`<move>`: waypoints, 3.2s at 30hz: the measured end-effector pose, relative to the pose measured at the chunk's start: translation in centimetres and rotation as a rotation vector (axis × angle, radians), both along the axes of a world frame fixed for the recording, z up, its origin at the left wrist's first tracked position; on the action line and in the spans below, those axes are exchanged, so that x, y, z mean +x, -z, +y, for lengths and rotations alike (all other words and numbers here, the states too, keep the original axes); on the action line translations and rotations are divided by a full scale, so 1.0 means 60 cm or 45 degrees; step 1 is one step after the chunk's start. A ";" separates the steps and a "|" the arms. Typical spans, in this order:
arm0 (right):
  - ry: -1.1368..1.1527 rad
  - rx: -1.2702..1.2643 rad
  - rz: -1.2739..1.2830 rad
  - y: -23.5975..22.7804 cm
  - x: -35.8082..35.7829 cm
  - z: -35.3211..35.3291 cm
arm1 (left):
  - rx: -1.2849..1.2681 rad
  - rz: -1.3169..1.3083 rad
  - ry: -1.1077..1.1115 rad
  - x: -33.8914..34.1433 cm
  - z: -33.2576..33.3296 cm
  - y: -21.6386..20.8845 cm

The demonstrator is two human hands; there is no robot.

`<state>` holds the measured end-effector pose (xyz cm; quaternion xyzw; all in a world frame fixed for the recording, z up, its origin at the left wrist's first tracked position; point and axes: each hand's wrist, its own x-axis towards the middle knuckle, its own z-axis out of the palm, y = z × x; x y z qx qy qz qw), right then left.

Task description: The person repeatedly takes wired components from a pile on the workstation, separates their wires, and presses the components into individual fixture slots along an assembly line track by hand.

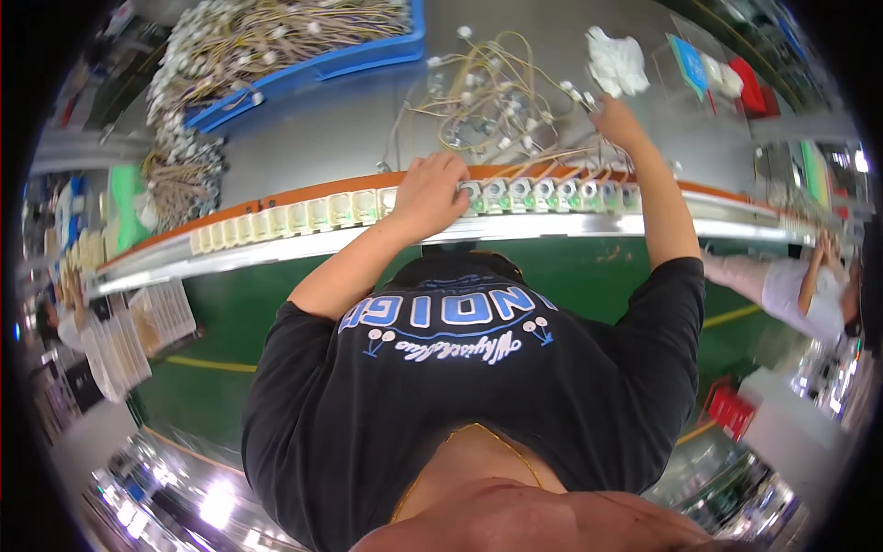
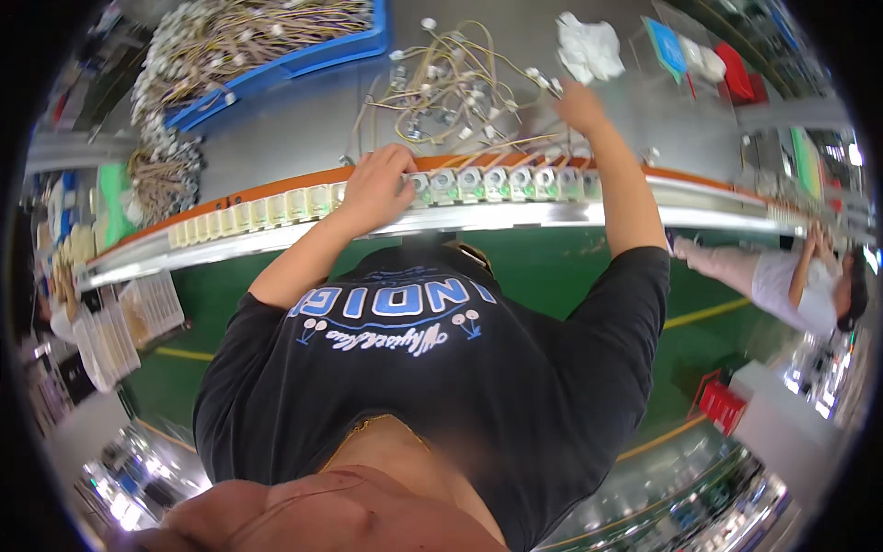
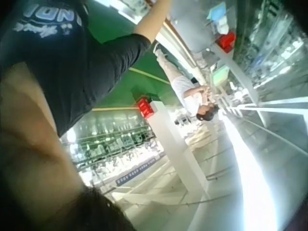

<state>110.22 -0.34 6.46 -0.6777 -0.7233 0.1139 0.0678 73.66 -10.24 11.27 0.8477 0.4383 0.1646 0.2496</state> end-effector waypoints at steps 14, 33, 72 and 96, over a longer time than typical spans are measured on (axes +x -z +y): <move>-0.120 -0.768 2.230 -0.131 -0.301 0.131 | -0.050 -0.579 -0.302 -0.008 0.026 -0.025; -0.344 -0.129 0.964 -0.283 -0.314 0.016 | 0.380 -0.174 -0.201 -0.066 0.296 -0.090; -0.258 -0.205 1.266 -0.105 -0.397 -0.025 | 0.013 0.009 0.065 -0.062 0.171 -0.034; -0.388 -0.720 1.368 -0.210 -0.343 -0.042 | -0.010 -0.139 -0.058 -0.113 0.167 -0.048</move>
